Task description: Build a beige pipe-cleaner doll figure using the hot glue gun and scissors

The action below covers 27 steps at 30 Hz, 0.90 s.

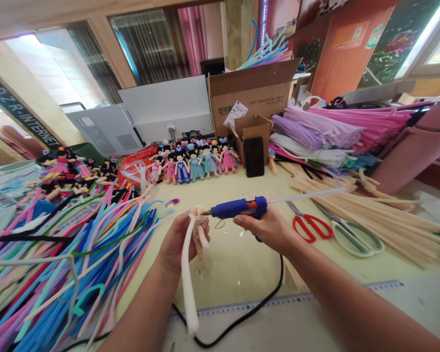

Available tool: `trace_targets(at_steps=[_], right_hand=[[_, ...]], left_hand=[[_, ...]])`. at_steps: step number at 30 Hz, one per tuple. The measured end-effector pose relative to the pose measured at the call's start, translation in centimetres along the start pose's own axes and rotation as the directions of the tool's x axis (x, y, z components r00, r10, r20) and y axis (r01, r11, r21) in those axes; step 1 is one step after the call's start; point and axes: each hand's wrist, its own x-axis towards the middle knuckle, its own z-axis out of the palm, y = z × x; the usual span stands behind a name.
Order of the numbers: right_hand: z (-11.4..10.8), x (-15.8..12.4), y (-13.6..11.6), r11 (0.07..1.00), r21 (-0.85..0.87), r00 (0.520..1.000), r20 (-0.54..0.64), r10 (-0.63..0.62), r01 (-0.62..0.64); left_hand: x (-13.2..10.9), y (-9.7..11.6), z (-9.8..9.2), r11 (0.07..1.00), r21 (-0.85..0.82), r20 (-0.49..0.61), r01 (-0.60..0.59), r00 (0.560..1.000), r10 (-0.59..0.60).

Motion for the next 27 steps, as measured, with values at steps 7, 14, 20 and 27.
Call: trace_targets(at_steps=[7,14,20,27], right_hand=[[-0.17,-0.07,-0.24,1.0,0.017,0.999,-0.03,0.013,-0.013],[-0.47,-0.23,-0.14,0.992,0.073,0.994,-0.03,0.104,-0.102],[-0.5,-0.21,-0.41,0.982,0.137,0.991,0.045,0.123,-0.128],[-0.3,-0.18,-0.19,0.979,0.157,0.99,0.068,0.122,-0.131]], left_hand=[[0.0,0.18,0.22,1.0,-0.001,-0.009,0.012,1.0,-0.012],[-0.46,0.37,0.66,0.999,-0.041,0.032,0.018,0.999,-0.017],[-0.51,0.37,0.6,0.998,-0.06,0.056,0.028,0.998,-0.025],[-0.48,0.15,0.24,0.996,-0.079,0.079,0.047,0.996,-0.041]])
